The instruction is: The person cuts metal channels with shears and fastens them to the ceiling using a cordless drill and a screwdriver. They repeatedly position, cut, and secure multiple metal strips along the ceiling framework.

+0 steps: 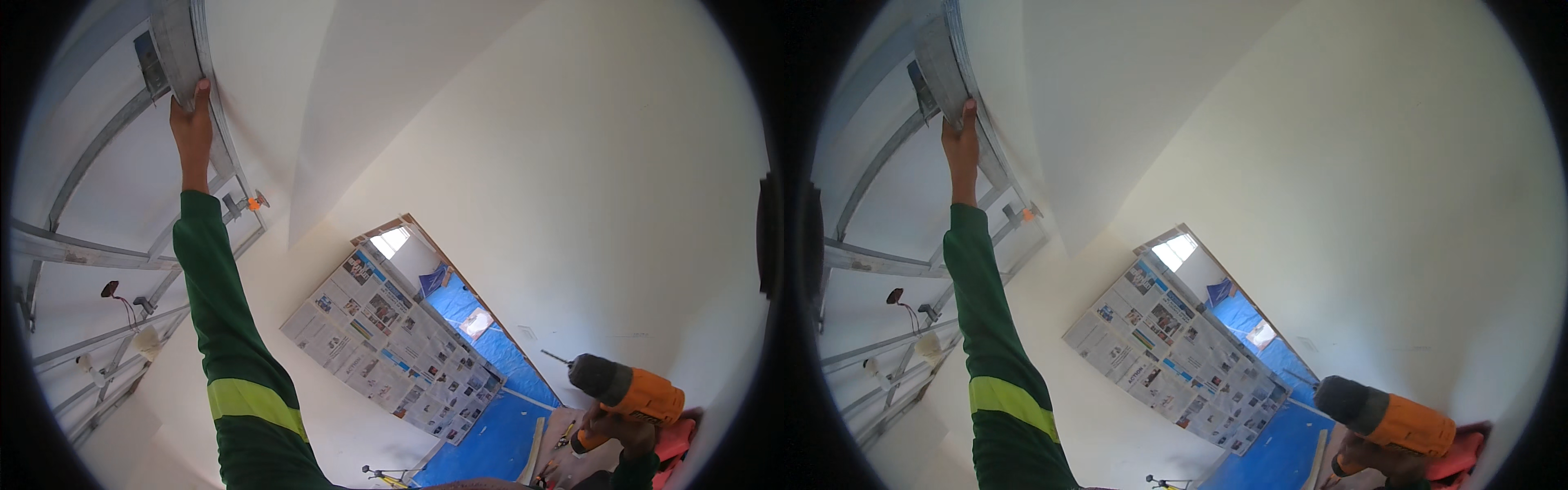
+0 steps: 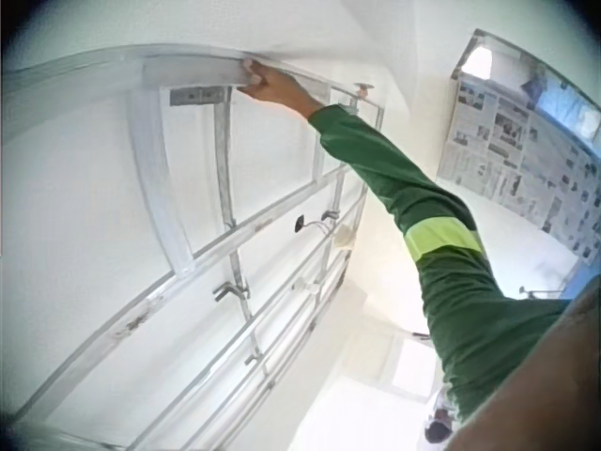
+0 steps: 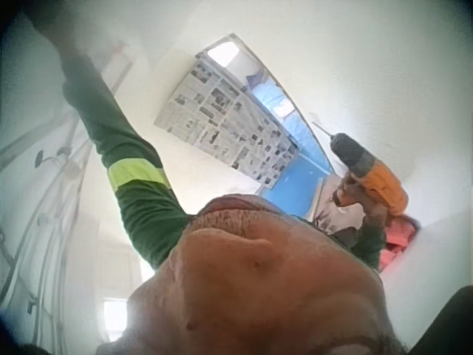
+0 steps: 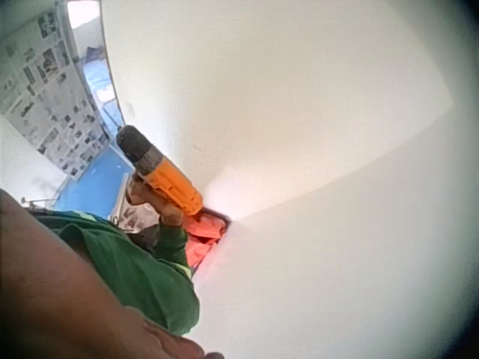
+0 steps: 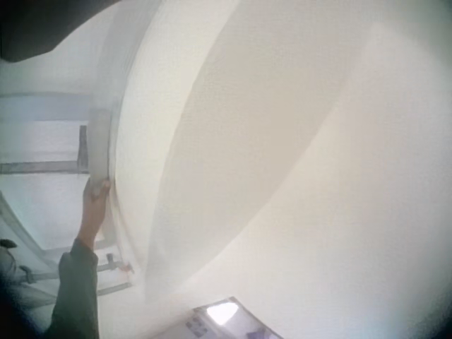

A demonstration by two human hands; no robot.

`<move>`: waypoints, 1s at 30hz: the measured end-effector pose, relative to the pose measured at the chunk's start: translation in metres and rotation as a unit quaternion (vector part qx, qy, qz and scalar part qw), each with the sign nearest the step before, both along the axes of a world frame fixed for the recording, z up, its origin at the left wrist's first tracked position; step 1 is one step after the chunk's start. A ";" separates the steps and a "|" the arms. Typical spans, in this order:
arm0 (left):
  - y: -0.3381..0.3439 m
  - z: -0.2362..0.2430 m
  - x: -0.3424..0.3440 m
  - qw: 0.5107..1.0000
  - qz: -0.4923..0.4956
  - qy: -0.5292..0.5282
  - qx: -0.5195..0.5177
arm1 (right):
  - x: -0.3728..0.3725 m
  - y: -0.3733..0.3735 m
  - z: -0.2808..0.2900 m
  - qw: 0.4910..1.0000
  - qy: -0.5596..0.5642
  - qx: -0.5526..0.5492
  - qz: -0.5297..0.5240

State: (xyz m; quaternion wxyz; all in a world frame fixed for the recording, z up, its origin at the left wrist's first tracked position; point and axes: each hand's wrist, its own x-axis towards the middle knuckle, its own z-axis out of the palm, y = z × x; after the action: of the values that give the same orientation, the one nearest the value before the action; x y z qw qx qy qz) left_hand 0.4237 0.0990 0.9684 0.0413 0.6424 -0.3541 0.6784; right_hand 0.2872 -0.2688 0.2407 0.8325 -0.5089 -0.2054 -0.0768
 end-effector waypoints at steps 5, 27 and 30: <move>0.003 0.006 -0.004 1.000 -0.008 0.023 0.006 | 0.013 0.007 -0.003 0.997 -0.015 0.034 0.068; 0.010 0.014 0.009 0.995 -0.046 0.087 -0.021 | -0.029 0.016 0.077 0.999 -0.039 0.002 -0.038; 0.012 0.014 0.007 0.990 -0.036 0.133 -0.038 | -0.038 0.010 0.080 0.997 -0.055 -0.011 -0.053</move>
State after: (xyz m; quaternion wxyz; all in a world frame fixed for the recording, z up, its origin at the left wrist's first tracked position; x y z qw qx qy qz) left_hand 0.4305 0.1107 0.9821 0.1361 0.7118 -0.3424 0.5980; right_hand 0.2493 -0.2584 0.3206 0.8090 -0.5235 -0.2241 -0.1460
